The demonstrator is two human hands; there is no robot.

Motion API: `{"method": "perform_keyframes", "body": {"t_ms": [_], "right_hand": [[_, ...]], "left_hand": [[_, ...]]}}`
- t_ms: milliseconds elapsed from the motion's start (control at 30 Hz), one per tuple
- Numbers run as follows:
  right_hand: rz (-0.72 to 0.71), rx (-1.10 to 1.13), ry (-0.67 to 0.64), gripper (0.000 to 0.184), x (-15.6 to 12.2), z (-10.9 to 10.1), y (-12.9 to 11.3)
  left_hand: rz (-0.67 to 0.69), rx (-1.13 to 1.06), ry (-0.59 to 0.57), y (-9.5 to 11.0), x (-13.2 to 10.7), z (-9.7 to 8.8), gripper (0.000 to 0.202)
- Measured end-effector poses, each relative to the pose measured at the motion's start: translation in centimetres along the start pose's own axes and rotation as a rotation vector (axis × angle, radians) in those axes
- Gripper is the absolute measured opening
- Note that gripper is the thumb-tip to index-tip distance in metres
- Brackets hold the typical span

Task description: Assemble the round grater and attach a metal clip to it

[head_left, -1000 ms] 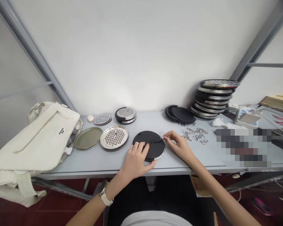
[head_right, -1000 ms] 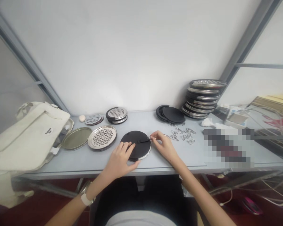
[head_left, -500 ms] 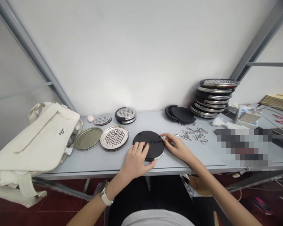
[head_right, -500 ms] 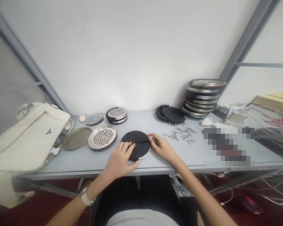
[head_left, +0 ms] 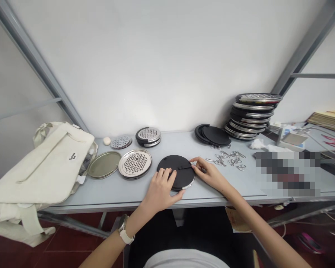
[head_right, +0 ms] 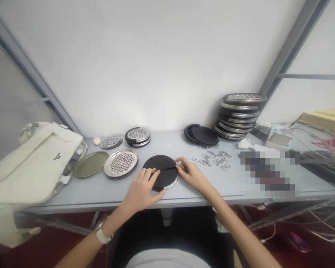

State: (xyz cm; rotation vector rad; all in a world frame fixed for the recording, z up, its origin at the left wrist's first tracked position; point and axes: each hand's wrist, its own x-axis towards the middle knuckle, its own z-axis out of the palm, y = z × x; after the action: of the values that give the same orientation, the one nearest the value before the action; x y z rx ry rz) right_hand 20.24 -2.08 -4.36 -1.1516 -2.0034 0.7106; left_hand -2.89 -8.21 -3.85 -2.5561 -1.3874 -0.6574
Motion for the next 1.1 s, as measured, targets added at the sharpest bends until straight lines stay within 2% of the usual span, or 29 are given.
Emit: {"method": "perform_keyframes", "body": {"t_ms": [1100], "right_hand": [[-0.021, -0.036, -0.001, 0.024, -0.09, 0.02, -0.25]], "left_hand": [[0.002, -0.002, 0.002, 0.10, 0.04, -0.12, 0.055]]}}
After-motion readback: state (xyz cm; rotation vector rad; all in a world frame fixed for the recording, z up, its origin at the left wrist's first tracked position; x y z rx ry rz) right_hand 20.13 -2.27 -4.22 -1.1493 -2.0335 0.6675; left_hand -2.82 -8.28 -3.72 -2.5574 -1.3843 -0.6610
